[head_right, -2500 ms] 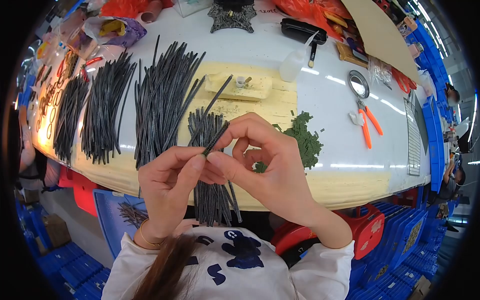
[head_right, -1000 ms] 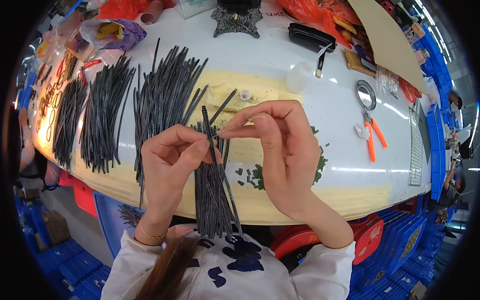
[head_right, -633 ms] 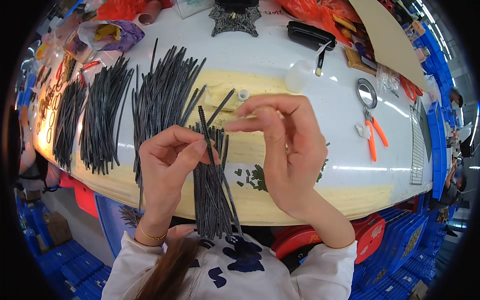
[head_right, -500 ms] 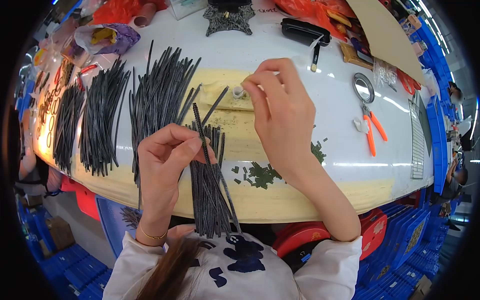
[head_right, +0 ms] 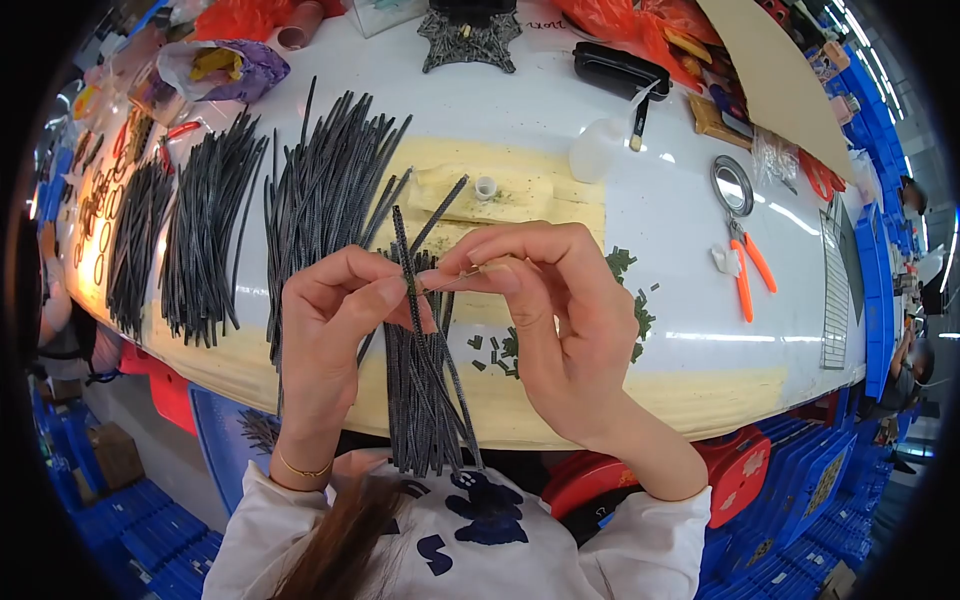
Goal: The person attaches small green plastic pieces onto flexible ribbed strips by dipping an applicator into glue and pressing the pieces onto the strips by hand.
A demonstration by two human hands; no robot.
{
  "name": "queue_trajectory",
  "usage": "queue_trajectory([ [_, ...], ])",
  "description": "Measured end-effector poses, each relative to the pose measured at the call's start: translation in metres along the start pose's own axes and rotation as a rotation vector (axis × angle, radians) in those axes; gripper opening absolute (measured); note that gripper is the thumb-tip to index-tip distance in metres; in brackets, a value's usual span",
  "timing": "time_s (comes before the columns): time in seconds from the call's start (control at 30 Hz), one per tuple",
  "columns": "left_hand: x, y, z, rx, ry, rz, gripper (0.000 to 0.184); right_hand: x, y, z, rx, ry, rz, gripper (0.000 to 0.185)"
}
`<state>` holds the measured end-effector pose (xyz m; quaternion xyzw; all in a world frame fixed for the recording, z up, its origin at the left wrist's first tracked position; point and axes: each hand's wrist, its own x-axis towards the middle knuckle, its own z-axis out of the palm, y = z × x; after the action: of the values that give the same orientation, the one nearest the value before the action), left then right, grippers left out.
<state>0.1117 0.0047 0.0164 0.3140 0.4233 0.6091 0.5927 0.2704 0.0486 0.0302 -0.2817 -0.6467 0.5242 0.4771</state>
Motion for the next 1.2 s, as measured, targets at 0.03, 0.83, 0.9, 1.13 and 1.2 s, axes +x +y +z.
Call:
queue_trajectory([
  [0.03, 0.000, 0.000, 0.000, 0.001, 0.000, 0.001, 0.005, 0.000, 0.000, 0.000, -0.006, -0.005, -0.006, 0.013],
  [0.83, -0.034, 0.018, 0.011, 0.258, 0.046, 0.209, 0.011, -0.007, -0.041, 0.010, -0.117, -0.054, 0.276, 0.014],
  [0.9, -0.037, 0.018, 0.012, 0.336, 0.033, 0.291, 0.011, -0.009, -0.043, 0.010, -0.108, -0.059, 0.277, 0.015],
  [1.13, -0.059, 0.030, 0.015, 0.624, -0.016, 0.532, 0.011, -0.022, -0.052, 0.014, -0.077, -0.112, 0.205, 0.014],
  [1.2, -0.063, 0.036, 0.014, 0.574, -0.004, 0.448, 0.011, -0.025, -0.056, 0.013, -0.040, -0.158, 0.213, 0.015],
])
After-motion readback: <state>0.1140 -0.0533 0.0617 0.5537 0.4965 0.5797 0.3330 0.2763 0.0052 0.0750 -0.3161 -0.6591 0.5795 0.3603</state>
